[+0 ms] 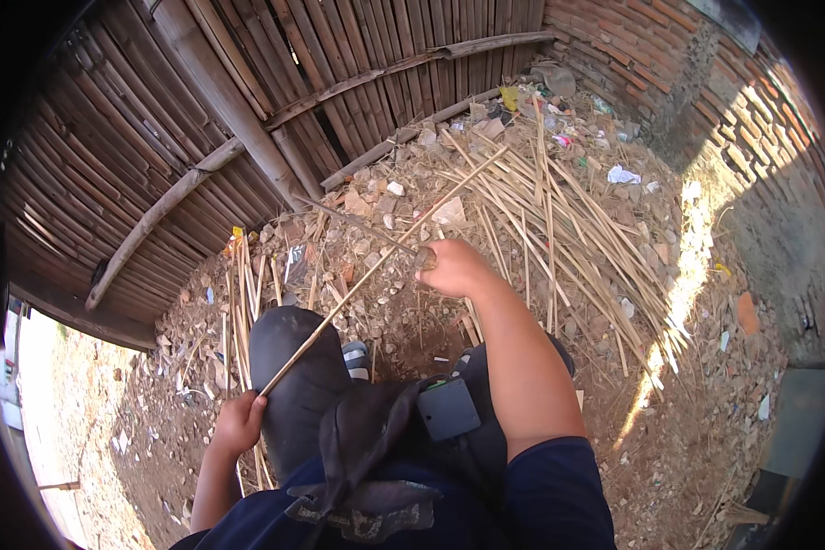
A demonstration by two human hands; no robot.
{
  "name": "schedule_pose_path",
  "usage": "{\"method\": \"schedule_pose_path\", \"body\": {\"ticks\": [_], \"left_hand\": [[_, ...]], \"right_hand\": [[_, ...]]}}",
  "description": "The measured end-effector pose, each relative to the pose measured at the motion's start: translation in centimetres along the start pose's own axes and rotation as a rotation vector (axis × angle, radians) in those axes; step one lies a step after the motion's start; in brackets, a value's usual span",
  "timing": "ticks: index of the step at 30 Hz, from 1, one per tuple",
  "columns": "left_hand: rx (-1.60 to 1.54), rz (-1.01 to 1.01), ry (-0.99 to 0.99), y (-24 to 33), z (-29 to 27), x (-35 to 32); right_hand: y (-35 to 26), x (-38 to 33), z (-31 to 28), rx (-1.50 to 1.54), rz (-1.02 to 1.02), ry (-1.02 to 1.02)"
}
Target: The person shapes bamboo strips by repeatedly drawing a knife along the surface to shave away material, working on several strips one by one.
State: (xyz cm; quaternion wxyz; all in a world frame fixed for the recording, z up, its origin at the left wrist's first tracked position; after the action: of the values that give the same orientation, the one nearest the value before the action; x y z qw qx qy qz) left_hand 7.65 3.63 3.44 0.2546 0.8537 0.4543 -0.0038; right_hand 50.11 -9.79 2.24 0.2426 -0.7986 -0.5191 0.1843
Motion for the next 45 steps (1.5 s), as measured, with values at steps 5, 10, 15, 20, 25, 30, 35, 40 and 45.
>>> {"method": "schedule_pose_path", "body": {"ticks": [5,10,15,20,25,30,35,40,45], "left_hand": [[-0.003,0.010,0.019,-0.4,-0.1,-0.2],[0.044,0.000,0.021,-0.1,0.0,-0.2],[0.048,-0.006,0.034,-0.2,-0.1,-0.2],[0.034,-0.014,-0.044,-0.4,0.2,0.3],[0.051,-0.045,-0.070,-0.3,0.2,0.2],[0.057,-0.007,-0.030,-0.2,0.1,0.3],[0.001,-0.046,-0.086,-0.6,0.2,0.6],[0.003,-0.066,-0.089,-0.6,0.2,0.5],[0.051,-0.043,-0.016,-0.8,0.3,0.1]], "right_hand": [[-1.7,-1.1,-0.4,-0.050,-0.022,-0.063],[-6.9,-2.0,3.0,-0.168,-0.181,-0.282],[-3.0,-0.3,2.6,-0.041,-0.121,-0.287],[0.1,0.0,1.5,0.035,-0.026,-0.101],[-3.9,-1.6,1.9,-0.041,-0.029,-0.192],[-2.2,0.1,2.7,-0.019,-0.113,-0.183],[1.9,0.7,0.7,0.084,0.035,-0.013],[-0.9,-0.4,1.0,-0.045,-0.025,-0.037],[-4.3,-0.8,2.3,-0.127,-0.161,-0.125]]}}
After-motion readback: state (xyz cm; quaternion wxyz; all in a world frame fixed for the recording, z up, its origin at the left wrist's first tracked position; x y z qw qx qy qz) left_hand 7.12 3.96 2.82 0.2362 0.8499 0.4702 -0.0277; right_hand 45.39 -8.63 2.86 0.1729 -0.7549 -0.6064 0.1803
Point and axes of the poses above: each hand's wrist, its own x-axis towards the middle knuckle, its own z-axis out of the palm, y = z × x, the point moved 10 cm from there along x, towards the middle knuckle, and after that the axes turned 14 degrees about -z, right-handed, at the moved point
